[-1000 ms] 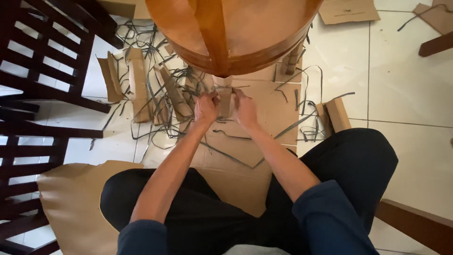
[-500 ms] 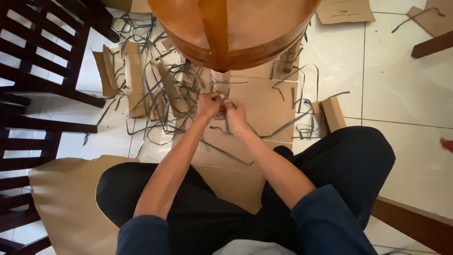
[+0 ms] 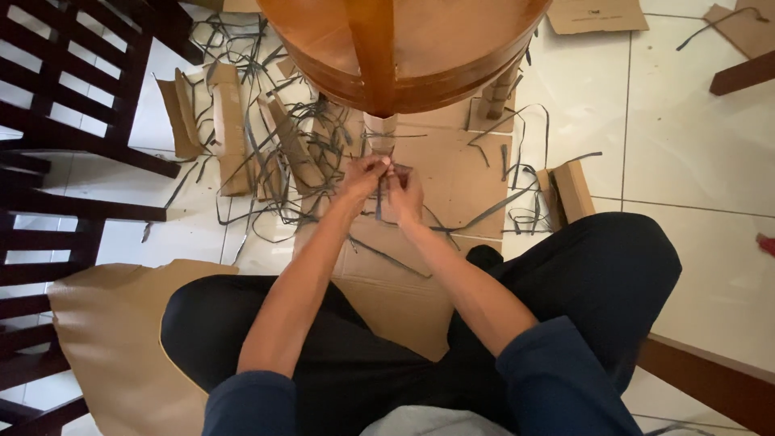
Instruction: Unwrapping protective cardboard and tape from a wooden chair leg
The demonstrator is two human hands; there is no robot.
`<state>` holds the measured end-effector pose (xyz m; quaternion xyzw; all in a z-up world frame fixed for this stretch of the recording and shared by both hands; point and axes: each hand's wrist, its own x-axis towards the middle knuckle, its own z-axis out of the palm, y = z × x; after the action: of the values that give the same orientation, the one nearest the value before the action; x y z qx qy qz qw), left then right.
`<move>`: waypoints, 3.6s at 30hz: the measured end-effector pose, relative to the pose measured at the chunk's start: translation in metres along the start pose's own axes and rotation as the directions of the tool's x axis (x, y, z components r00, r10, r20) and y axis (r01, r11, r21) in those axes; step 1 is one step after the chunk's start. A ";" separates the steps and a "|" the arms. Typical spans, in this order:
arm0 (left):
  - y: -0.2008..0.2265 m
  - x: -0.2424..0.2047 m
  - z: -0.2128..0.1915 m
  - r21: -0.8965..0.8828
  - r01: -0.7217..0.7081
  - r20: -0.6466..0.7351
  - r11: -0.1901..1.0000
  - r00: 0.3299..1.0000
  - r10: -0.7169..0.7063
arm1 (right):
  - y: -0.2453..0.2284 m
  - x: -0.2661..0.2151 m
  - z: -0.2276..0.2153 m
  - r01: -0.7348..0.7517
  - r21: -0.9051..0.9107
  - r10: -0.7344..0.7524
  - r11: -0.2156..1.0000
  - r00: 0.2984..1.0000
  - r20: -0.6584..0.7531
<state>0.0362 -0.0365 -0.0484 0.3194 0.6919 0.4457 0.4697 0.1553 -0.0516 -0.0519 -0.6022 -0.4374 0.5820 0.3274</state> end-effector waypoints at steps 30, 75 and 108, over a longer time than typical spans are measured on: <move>0.007 -0.023 -0.003 -0.114 -0.093 -0.119 0.989 0.990 0.079 | -0.065 -0.028 -0.021 0.625 -0.165 -0.642 0.763 0.763 -0.079; -0.021 -0.004 -0.002 0.213 -0.166 -0.157 0.963 0.967 0.202 | 0.003 0.056 -0.007 0.191 0.315 -0.161 0.930 0.980 -0.120; 0.072 -0.046 0.006 0.545 -0.205 -0.206 0.813 0.907 0.366 | -0.047 0.058 -0.034 -0.004 0.406 0.018 0.914 0.999 -0.030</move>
<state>0.0603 -0.0456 0.0332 0.4620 0.7916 0.3554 0.1836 0.1790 0.0237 -0.0294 -0.5332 -0.2985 0.6519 0.4491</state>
